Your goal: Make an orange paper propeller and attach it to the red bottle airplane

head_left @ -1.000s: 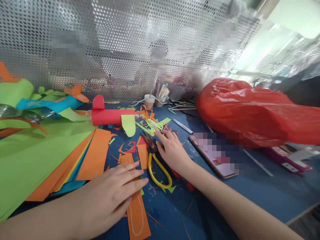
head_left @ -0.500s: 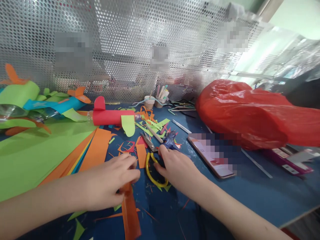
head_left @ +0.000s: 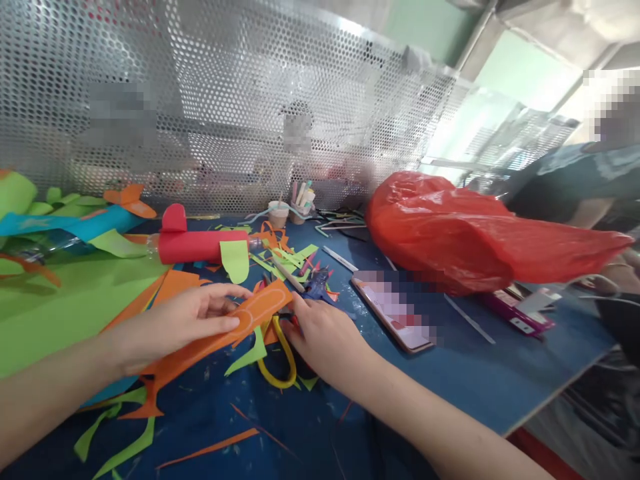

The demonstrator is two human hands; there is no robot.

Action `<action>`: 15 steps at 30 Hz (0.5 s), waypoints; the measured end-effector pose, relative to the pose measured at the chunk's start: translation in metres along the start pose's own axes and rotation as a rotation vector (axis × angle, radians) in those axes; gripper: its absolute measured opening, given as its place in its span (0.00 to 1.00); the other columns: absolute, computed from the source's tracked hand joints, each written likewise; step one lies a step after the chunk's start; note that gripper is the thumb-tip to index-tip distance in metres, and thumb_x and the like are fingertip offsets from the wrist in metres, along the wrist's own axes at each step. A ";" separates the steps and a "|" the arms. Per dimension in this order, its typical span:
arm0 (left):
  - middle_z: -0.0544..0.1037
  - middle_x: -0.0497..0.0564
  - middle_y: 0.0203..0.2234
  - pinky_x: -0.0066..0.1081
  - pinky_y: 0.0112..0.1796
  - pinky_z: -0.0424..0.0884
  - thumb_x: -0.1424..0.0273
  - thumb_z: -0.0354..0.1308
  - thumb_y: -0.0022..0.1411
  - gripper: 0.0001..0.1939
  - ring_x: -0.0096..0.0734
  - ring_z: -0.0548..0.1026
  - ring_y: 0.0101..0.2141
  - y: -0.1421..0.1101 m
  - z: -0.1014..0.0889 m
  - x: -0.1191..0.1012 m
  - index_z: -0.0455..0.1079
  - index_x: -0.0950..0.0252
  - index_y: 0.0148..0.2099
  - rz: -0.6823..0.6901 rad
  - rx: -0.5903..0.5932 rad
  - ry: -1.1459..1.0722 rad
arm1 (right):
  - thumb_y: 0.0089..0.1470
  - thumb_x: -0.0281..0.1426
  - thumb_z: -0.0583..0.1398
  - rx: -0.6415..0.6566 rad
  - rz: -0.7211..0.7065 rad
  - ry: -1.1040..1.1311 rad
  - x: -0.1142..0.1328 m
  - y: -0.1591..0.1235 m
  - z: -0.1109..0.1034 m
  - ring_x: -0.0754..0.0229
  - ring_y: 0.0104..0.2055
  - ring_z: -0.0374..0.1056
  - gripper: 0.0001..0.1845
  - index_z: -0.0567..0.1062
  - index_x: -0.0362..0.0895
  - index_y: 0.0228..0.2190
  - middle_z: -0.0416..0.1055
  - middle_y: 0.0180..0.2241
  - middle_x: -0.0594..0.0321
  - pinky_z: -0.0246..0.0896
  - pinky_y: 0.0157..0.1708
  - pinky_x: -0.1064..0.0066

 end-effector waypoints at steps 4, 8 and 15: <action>0.79 0.51 0.41 0.37 0.46 0.72 0.65 0.64 0.55 0.18 0.42 0.77 0.45 -0.001 0.004 0.015 0.70 0.60 0.49 -0.080 -0.142 -0.160 | 0.63 0.26 0.50 0.008 -0.009 -0.066 -0.003 -0.002 0.000 0.51 0.39 0.74 0.15 0.69 0.43 0.49 0.76 0.36 0.54 0.64 0.34 0.66; 0.77 0.52 0.47 0.35 0.44 0.74 0.66 0.64 0.56 0.18 0.41 0.77 0.46 -0.001 0.005 0.024 0.69 0.59 0.49 -0.073 -0.195 -0.212 | 0.64 0.27 0.50 0.039 0.011 -0.109 -0.003 -0.001 -0.001 0.51 0.39 0.74 0.12 0.71 0.43 0.45 0.76 0.36 0.54 0.64 0.34 0.66; 0.78 0.56 0.45 0.39 0.41 0.76 0.66 0.65 0.55 0.31 0.44 0.79 0.43 -0.001 0.007 0.018 0.59 0.60 0.59 -0.088 -0.228 -0.254 | 0.54 0.44 0.62 0.134 0.066 -0.102 0.006 -0.003 -0.006 0.45 0.39 0.74 0.23 0.70 0.38 0.42 0.77 0.36 0.48 0.64 0.34 0.63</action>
Point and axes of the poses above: each hand's wrist, its own y-axis towards the middle knuckle, its own z-axis out of the palm, x = y × z, the point moved 1 cm from there along y, towards the middle knuckle
